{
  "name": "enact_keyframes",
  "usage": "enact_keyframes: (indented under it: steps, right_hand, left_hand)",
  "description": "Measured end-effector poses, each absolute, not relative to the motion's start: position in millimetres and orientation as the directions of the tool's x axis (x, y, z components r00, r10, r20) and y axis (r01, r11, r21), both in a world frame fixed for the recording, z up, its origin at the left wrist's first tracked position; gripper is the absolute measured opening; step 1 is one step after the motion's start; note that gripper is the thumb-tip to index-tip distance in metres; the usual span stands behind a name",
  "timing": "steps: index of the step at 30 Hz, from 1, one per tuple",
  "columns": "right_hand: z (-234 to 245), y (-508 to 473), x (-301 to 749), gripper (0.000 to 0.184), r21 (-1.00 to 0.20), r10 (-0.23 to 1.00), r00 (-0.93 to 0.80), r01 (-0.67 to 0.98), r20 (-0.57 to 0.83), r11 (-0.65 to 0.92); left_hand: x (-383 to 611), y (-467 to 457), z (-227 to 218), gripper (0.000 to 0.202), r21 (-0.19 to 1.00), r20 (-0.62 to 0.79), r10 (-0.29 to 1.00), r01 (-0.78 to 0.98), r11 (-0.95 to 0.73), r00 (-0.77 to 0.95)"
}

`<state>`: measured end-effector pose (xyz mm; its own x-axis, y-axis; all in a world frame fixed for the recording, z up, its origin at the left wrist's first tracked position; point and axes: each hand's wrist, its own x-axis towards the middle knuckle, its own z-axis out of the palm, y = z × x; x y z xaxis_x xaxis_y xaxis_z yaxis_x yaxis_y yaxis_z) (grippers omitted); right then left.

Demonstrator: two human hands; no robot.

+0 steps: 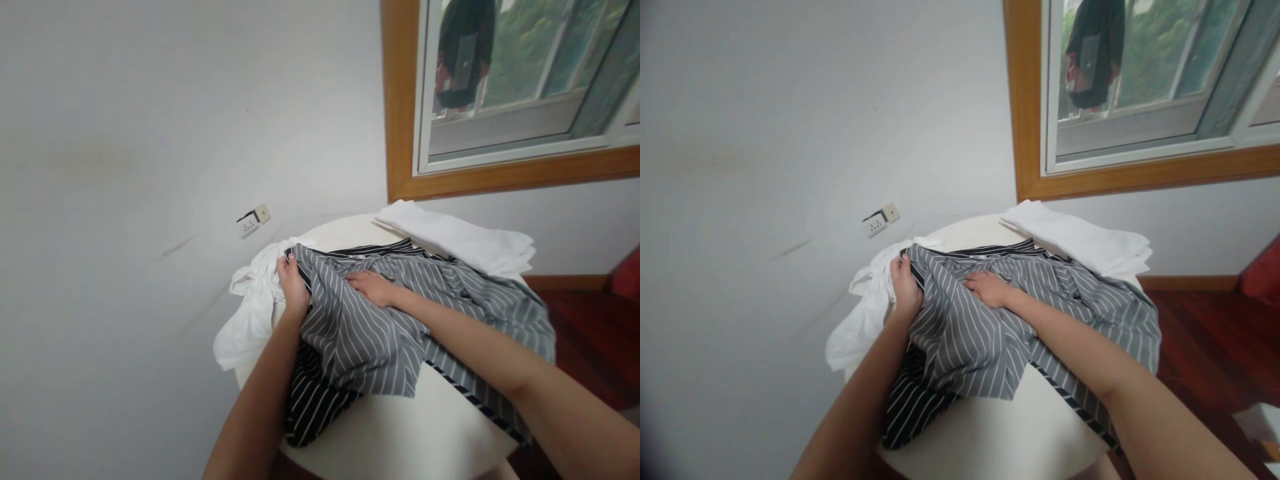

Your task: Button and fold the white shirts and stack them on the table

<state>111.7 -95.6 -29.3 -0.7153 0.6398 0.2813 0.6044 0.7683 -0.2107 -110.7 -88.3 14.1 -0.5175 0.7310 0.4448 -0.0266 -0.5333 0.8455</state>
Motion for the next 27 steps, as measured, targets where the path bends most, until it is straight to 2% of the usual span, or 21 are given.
enact_keyframes:
  steps: [2,4,7,9,11,13,15,18,20,23,25,27]
  right_hand:
    - [-33.6,-100.1,111.9,0.043,-0.225,0.657,-0.710,0.618,0.251,0.754]
    - [-33.2,-106.9,112.1,0.044,-0.229,0.656,-0.717,0.615,0.236,0.754]
    - [-29.0,-116.0,109.6,0.044,-0.251,0.625,-0.738,0.574,0.253,0.779]
    - [-26.3,-119.3,108.3,0.040,-0.304,0.586,-0.761,0.508,0.280,0.806]
    - [-23.0,-119.6,110.9,0.034,-0.383,0.550,-0.781,0.429,0.298,0.818]
    - [-17.4,-116.9,119.7,0.028,-0.470,0.550,-0.785,0.386,0.286,0.794]
    - [-9.3,-111.1,135.3,0.027,-0.552,0.616,-0.745,0.411,0.255,0.726]
    - [1.5,-98.2,168.1,0.032,-0.593,0.819,-0.505,0.582,0.274,0.557]
    - [3.0,-89.2,192.9,0.032,-0.525,0.911,-0.229,0.758,0.342,0.388]
    - [-4.9,-79.3,226.8,0.035,-0.380,0.921,0.128,0.925,0.369,0.024]
    - [-12.9,-75.8,242.1,0.036,-0.290,0.915,0.231,0.947,0.332,-0.134]
    - [-19.2,-73.6,249.1,0.035,-0.226,0.918,0.260,0.954,0.301,-0.196]
  left_hand:
    - [-107.4,-93.5,19.4,0.029,0.828,0.520,0.708,0.076,-0.556,-0.477]
    - [-101.4,-97.7,20.9,0.030,0.802,0.595,0.721,0.209,-0.559,-0.355]
    - [-86.8,-101.7,11.2,0.033,0.715,0.620,0.785,0.413,-0.564,-0.001]
    - [-75.6,-104.1,-2.1,0.034,0.644,0.523,0.809,0.498,-0.581,0.268]
    - [-66.3,-107.0,-15.9,0.037,0.590,0.361,0.819,0.571,-0.571,0.445]
    - [-60.8,-109.8,-25.5,0.042,0.544,0.227,0.831,0.642,-0.541,0.508]
    - [-59.0,-111.7,-29.1,0.046,0.489,0.169,0.828,0.684,-0.542,0.535]
    - [-60.0,-112.2,-27.7,0.048,0.410,0.140,0.803,0.704,-0.580,0.580]
    - [-60.9,-111.5,-26.3,0.049,0.377,0.127,0.797,0.714,-0.590,0.591]
    - [-61.3,-110.3,-26.3,0.049,0.352,0.121,0.793,0.721,-0.597,0.598]
    - [-61.2,-110.0,-26.7,0.049,0.340,0.121,0.792,0.724,-0.600,0.599]
    - [-61.1,-110.0,-26.8,0.049,0.333,0.122,0.789,0.724,-0.604,0.602]
